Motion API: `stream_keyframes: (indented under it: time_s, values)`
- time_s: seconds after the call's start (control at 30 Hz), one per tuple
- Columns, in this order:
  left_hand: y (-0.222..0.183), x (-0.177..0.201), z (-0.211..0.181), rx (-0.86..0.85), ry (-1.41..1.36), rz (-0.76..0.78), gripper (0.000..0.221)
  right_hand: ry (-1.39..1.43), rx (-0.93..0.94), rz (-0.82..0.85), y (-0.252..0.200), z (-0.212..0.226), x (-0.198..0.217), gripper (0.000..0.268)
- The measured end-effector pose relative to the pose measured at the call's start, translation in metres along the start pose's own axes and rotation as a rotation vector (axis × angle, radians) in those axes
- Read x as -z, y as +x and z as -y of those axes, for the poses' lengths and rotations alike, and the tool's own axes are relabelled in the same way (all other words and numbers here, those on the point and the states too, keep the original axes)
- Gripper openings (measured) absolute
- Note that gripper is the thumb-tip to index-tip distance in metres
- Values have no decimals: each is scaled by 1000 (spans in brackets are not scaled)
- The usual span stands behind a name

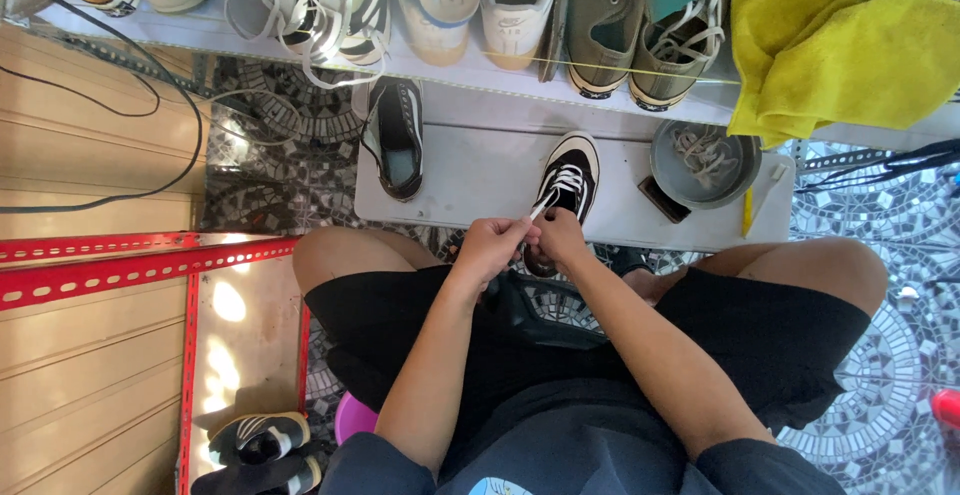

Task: Threading a white shoelace through the eyelets of a black sneaker while sitting near a shoe rack.

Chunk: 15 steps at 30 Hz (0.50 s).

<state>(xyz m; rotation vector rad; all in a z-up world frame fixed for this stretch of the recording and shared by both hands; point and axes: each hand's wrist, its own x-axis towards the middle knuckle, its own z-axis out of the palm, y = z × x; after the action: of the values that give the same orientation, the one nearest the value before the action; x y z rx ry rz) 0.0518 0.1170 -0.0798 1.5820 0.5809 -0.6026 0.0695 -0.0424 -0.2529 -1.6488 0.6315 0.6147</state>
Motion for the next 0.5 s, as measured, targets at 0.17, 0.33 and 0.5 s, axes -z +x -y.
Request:
stream_keyframes:
  time_s: [0.17,0.33,0.5]
  values:
    - [2,-2,-2,-7,11,21,37,-60,-46,-55,-35,38,23,44]
    - [17,-1,8,-43,29,25,39,-182,-55,-3,-71,74,50,54]
    - [23,5,17,-27,76,-2,38,-445,-56,-12,-96,100,94,46]
